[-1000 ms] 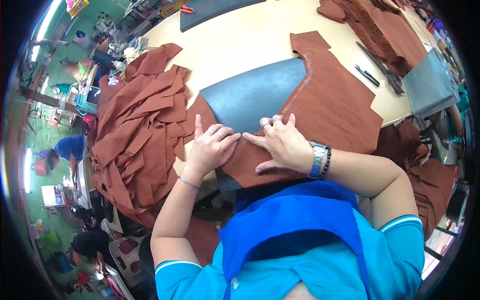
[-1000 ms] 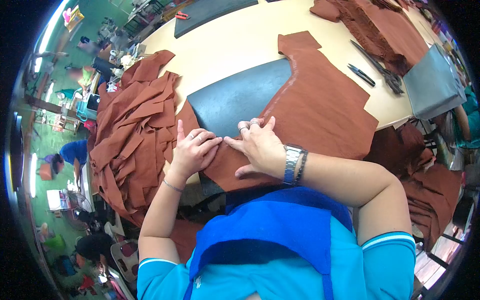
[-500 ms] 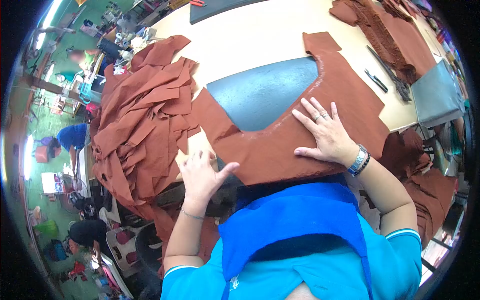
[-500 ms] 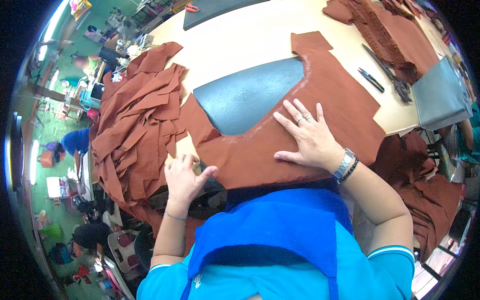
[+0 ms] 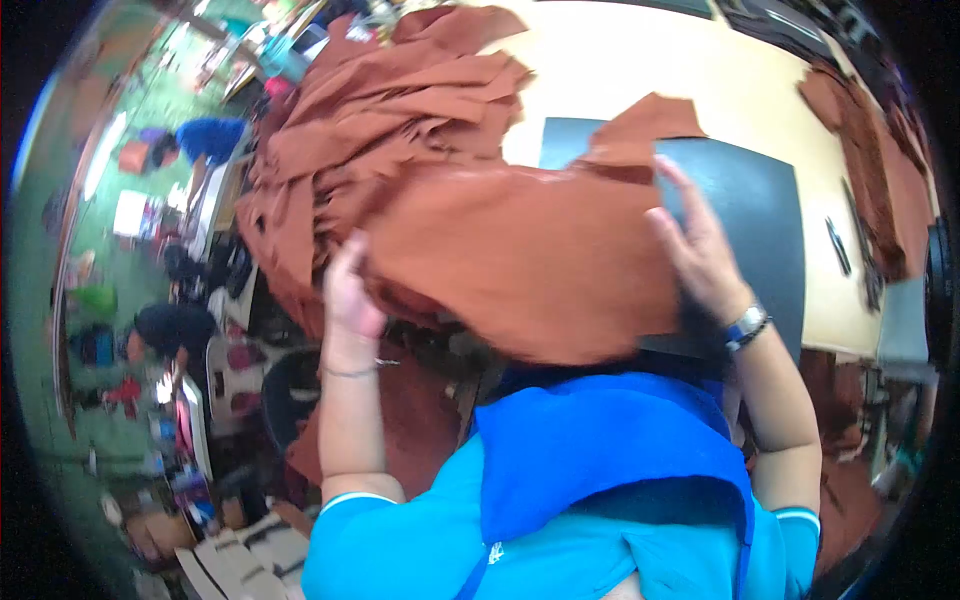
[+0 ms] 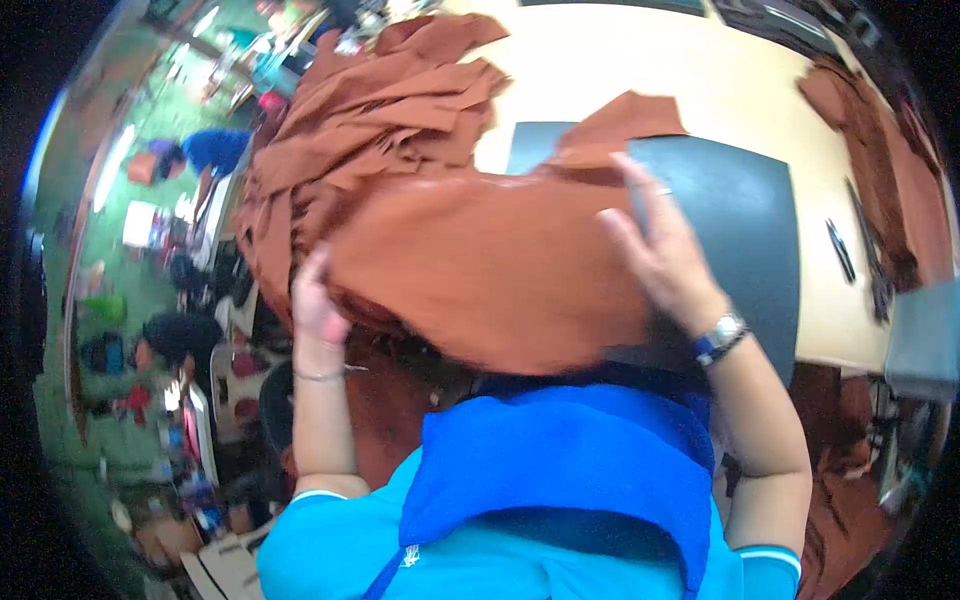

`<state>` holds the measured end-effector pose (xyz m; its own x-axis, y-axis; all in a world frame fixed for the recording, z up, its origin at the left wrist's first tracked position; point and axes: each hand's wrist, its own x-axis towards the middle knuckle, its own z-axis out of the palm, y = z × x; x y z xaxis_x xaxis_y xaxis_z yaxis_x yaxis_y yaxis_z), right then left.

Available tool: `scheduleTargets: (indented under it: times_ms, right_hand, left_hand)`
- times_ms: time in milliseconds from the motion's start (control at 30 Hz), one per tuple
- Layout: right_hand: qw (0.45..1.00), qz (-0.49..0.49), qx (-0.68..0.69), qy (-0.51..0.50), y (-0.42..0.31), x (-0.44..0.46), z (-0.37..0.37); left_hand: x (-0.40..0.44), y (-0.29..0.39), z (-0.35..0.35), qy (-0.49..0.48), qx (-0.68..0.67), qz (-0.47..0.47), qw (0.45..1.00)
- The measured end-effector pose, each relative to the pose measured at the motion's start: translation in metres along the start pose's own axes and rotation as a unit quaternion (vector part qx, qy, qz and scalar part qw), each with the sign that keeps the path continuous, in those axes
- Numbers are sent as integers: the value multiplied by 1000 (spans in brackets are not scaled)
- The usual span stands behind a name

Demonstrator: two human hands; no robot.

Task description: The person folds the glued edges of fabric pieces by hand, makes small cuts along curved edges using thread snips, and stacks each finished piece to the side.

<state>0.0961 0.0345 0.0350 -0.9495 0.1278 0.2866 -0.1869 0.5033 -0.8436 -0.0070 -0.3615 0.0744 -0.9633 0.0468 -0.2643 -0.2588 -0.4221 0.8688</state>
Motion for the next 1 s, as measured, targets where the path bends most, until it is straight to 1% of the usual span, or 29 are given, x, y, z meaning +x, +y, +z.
scheduleTargets:
  times_ms: [33,67,100,133,167,200,267,300,367,400,433,467,533,567,600,633,667,700,733,767,800,833,867,900,933,967,1000]
  right_hand:
    - [997,-5,-78,-10,14,5,-11]
    - [983,-9,-181,3,27,5,-17]
    - [976,3,-216,-1,42,7,-23]
    - [964,38,-263,-8,56,5,-26]
    - [958,50,-282,-17,75,2,-29]
    - [950,38,-310,-31,87,-1,-34]
    - [950,48,-304,-43,81,-1,-33]
    - [947,43,-316,-46,84,-1,-33]
    - [938,35,-341,-52,92,0,-35]
    - [936,38,-344,-58,94,1,-36]
    - [935,41,-347,-64,97,2,-37]
    - [933,43,-349,-70,99,3,-38]
    - [933,38,-351,-67,104,4,-37]
    - [933,36,-352,-66,107,4,-37]
    - [933,34,-353,-65,109,4,-38]
    - [927,34,-369,-62,111,4,-37]
    - [928,32,-364,-68,112,5,-37]
    - [930,32,-360,-72,112,5,-38]
    - [931,33,-356,-75,111,6,-39]
    - [931,30,-355,-75,111,6,-40]
    - [932,27,-354,-75,111,6,-40]
    - [932,25,-353,-74,111,5,-39]
    - [932,22,-354,-71,111,6,-39]
    - [932,20,-354,-68,111,5,-38]
    - [932,20,-356,-64,111,4,-38]
    - [929,22,-364,-60,109,2,-37]
    - [930,23,-361,-63,104,2,-35]
  left_hand:
    - [-4,32,-16,42,7,39,998]
    - [-9,66,-41,85,17,78,993]
    - [-6,100,-91,114,60,146,981]
    - [-10,137,-144,142,105,210,962]
    - [-29,171,-181,163,100,229,955]
    - [-52,203,-216,181,93,249,947]
    - [-101,261,-301,254,111,246,929]
    - [-124,278,-330,313,105,309,892]
    - [-164,295,-367,422,93,426,795]
    - [-181,295,-370,514,173,453,708]
    - [-196,300,-365,595,249,468,604]
    - [-214,305,-360,662,322,470,487]
    - [-235,294,-317,696,536,355,322]
    - [-231,289,-294,736,547,255,306]
    - [-223,280,-263,729,608,153,275]
    - [-215,273,-258,678,682,118,248]
    - [-200,261,-245,648,725,49,227]
    - [-185,244,-246,608,751,35,256]
    - [-164,219,-250,560,797,18,225]
    - [-146,190,-267,503,812,15,295]
    - [-123,148,-255,493,819,-8,292]
    - [-104,107,-275,439,821,-20,363]
    - [-83,65,-292,392,799,-88,448]
    - [-67,16,-321,323,759,-146,546]
    - [-52,-32,-349,259,697,-211,634]
    - [-43,-70,-358,234,639,-279,677]
    - [-41,-95,-355,248,589,-334,693]
